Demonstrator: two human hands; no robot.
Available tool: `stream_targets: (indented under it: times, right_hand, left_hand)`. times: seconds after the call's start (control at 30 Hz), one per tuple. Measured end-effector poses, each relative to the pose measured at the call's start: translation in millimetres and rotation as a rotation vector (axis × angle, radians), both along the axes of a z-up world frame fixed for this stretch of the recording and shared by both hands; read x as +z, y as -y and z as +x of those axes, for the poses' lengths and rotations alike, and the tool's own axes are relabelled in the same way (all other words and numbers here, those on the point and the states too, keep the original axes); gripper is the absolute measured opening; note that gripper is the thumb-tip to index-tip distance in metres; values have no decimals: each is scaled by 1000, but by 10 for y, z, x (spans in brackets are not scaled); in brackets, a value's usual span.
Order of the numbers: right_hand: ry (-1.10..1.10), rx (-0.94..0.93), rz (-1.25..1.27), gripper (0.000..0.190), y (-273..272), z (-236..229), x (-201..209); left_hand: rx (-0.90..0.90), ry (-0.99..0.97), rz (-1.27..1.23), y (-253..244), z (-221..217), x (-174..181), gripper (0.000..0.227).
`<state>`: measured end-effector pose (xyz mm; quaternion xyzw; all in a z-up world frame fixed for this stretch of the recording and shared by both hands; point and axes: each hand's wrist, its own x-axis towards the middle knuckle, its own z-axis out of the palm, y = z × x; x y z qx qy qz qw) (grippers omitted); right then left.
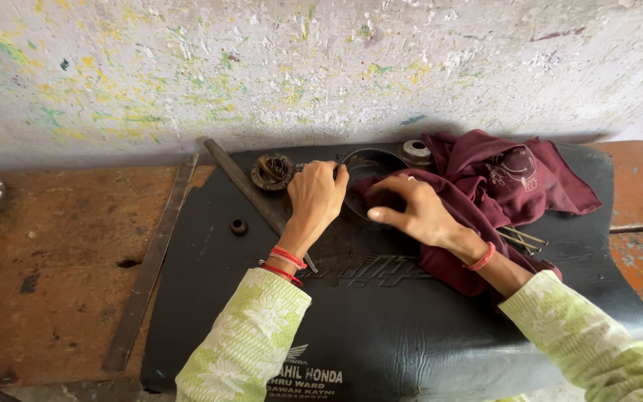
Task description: The person cleans several small mechanical parts, including a circular housing and cylindrical components, using a maroon cloth. They wipe each part individually, rotate them to access different surfaces, and place them back on the workbench.
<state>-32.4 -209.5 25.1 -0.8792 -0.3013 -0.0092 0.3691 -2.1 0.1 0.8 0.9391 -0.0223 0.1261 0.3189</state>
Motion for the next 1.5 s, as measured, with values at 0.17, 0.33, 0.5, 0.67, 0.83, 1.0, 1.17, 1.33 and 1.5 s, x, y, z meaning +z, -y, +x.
stream_targets:
  times: [0.17,0.33,0.5,0.67,0.83,1.0,1.17,1.33,1.5]
  right_hand:
    - [24,40,22,19,79,-29,-16]
    - [182,-109,44,20,111,-7,19]
    - [442,1,-197,28,47,-209,-59]
    - [473,16,-227,36,1,-157,-89]
    - [297,3,-19,28,57,-158,-70]
    - [472,-44,33,17,145,-216,12]
    - [364,51,-119,14,292,-117,174]
    - [297,177,-62,27,439,-74,266]
    - [314,27,-147,16,479,18,97]
  left_hand:
    - [-28,36,-212,-24,41,-69,33]
    - [-100,-102,-573,26,119,-189,42]
    - [-152,74,-366,26,113,-251,43]
    - [-106,77,-197,-26,24,-71,46]
    - [-56,80,-215,-370,-99,305,42]
    - [123,-9,69,-1180,-577,448,22]
    - [185,-87,251,-1560,-946,308,41]
    - [175,-147,204,-1484,-948,136,45]
    - [142,-88,230,-1367,-840,245,30]
